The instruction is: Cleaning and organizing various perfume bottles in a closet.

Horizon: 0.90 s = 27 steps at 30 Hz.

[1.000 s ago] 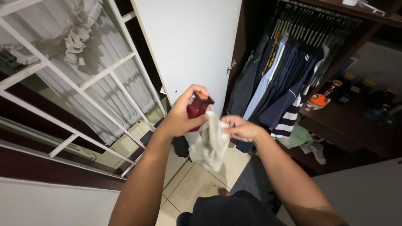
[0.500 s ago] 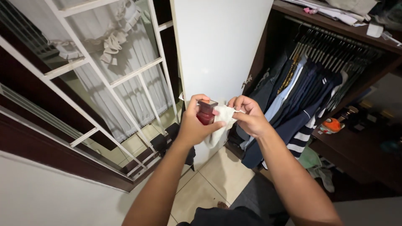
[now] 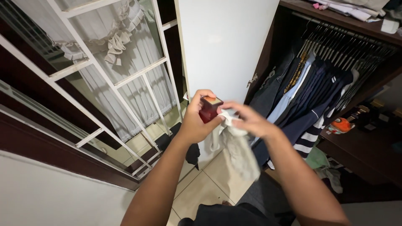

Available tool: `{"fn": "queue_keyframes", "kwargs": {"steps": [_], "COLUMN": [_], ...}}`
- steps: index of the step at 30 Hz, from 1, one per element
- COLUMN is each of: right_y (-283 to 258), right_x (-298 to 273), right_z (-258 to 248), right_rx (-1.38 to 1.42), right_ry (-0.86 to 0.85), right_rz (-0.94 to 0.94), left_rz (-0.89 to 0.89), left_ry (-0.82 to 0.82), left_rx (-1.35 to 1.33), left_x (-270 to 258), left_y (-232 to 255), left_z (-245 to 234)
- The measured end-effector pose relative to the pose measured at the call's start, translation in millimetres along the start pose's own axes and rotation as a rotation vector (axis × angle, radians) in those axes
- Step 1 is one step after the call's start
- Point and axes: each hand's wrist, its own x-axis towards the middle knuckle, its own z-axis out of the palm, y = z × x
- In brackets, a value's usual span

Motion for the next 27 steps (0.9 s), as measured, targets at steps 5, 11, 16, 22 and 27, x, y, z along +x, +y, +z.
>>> {"fn": "queue_keyframes", "kwargs": {"steps": [5, 11, 16, 22, 27], "right_y": [85, 42, 4, -78, -76], "right_x": [-9, 13, 19, 13, 17], "right_z": [32, 85, 110, 174, 215], "right_rx": [0.537, 0.507, 0.051, -0.359, -0.402], "right_ry": [-0.105, 0.366, 0.565, 0.098, 0.101], "right_rz": [0.281, 0.116, -0.208, -0.48, -0.46], "left_rz": [-0.098, -0.181, -0.095, -0.133, -0.094], "left_ry": [0.122, 0.436, 0.496, 0.707, 0.726], "left_rx": [-0.076, -0.331, -1.008, -0.914, -0.723], "left_x": [-8, -33, -64, -84, -115], "left_y": [-10, -39, -40, -9, 26], "left_z": [-13, -24, -42, -64, -89]}}
